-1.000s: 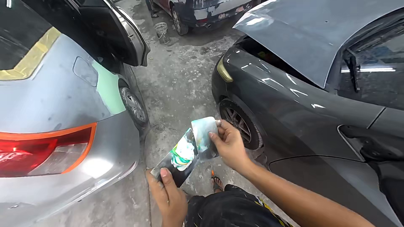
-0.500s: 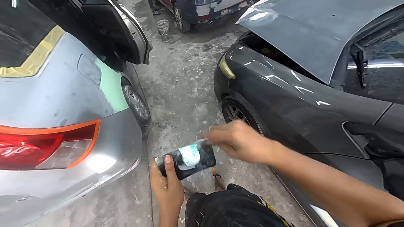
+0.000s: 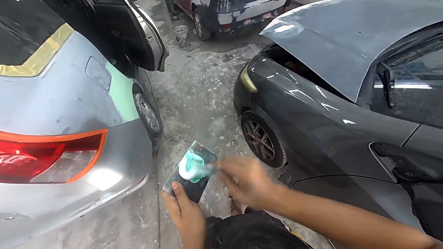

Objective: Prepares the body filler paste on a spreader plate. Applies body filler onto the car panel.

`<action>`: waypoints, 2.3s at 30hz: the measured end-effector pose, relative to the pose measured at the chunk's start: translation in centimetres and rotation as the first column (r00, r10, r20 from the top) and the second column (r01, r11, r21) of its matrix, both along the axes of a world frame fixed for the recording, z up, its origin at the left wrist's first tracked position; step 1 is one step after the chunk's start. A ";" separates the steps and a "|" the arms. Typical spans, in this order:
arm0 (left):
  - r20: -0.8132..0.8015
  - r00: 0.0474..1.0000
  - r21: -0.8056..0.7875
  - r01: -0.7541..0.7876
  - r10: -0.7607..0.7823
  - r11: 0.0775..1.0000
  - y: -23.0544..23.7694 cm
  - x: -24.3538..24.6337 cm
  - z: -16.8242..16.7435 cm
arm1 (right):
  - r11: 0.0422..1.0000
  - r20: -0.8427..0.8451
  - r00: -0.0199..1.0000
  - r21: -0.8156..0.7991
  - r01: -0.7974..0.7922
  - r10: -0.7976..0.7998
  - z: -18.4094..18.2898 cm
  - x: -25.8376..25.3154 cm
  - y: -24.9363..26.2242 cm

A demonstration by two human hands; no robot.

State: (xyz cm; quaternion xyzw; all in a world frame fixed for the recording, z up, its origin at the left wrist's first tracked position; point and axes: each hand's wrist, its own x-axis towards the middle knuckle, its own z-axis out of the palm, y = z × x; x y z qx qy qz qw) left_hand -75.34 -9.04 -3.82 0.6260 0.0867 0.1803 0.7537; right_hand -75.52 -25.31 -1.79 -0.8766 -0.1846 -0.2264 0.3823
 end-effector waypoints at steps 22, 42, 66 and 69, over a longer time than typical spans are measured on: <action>0.257 0.947 0.306 0.108 -0.192 0.946 2.2 -0.1 0.4 | 0.717 -0.358 0.926 0.615 0.329 -0.118 0.0 1.6 -3.1; 0.059 0.996 0.189 0.054 -0.067 0.980 1.5 -0.7 0.6 | 0.944 0.036 0.999 -0.329 0.035 -0.024 5.0 2.8 -5.1; 0.169 0.952 0.241 0.213 -0.257 0.947 4.5 0.2 -0.1 | 0.839 0.109 0.958 0.464 -0.285 0.265 2.9 2.2 -4.7; 0.258 0.939 0.489 0.076 -0.228 0.869 3.9 0.9 0.4 | 0.924 -0.183 0.910 0.162 -0.346 0.372 3.9 3.4 -5.5</action>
